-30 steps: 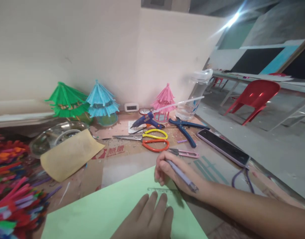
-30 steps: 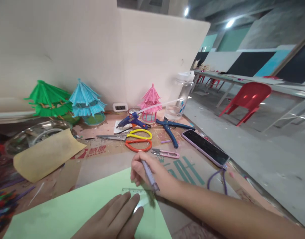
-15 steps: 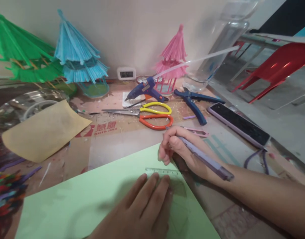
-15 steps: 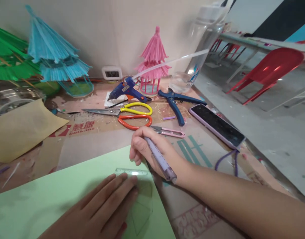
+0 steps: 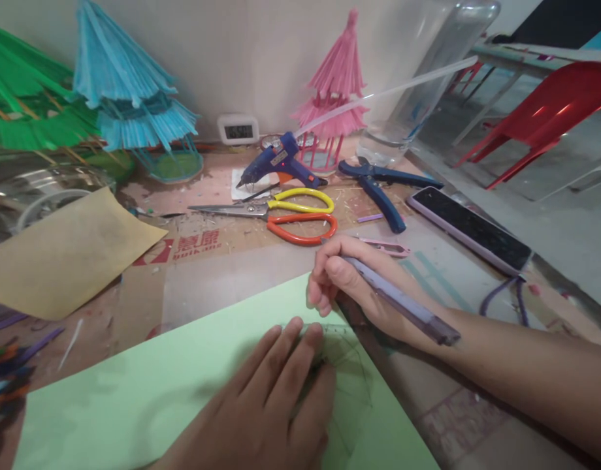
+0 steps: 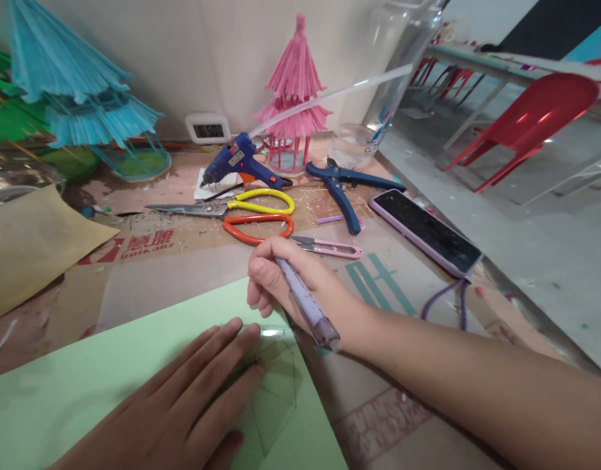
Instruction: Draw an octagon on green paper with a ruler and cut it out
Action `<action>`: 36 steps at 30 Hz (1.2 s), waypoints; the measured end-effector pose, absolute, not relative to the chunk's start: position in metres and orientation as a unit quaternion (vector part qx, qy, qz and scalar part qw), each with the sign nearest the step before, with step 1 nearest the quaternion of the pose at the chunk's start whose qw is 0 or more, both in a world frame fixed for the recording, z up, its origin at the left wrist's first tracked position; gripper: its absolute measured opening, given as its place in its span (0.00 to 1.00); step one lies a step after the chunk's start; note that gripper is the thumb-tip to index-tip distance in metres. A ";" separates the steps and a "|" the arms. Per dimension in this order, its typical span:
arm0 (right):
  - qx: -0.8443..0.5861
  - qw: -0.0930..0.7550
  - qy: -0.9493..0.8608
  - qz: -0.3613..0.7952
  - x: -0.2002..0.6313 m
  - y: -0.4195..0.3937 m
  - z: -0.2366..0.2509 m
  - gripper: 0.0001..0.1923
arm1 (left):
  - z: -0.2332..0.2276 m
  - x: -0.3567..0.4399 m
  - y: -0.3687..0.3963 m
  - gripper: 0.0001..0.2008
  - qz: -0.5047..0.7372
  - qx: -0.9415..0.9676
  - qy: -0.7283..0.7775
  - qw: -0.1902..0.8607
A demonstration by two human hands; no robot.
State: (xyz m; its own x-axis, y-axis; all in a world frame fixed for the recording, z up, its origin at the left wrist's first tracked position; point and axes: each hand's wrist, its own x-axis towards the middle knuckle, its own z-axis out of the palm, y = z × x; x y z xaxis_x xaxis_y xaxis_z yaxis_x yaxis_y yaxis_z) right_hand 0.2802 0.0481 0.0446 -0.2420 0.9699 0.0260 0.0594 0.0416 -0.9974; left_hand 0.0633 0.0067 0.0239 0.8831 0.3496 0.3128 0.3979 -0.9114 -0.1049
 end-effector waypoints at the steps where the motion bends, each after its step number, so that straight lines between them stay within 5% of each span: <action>1: -0.443 0.428 -0.582 0.531 0.280 0.048 0.045 0.25 | 0.024 0.062 0.006 0.16 -0.141 -0.968 -0.186 0.088; 20: -0.447 0.420 -0.590 0.525 0.280 0.049 0.045 0.25 | 0.027 0.061 0.008 0.20 -0.143 -0.969 -0.146 0.139; 36: -0.446 0.413 -0.592 0.530 0.280 0.048 0.047 0.26 | 0.021 0.065 0.007 0.18 -0.169 -0.964 -0.185 0.085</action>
State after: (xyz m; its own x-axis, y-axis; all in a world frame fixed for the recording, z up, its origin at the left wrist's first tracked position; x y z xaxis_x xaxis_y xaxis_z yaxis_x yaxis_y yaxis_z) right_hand 0.2802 0.0484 0.0466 -0.2620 0.9649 0.0164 0.0904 0.0415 -0.9950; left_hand 0.0650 0.0073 0.0215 0.8744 0.3278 0.3577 0.3850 -0.9174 -0.1006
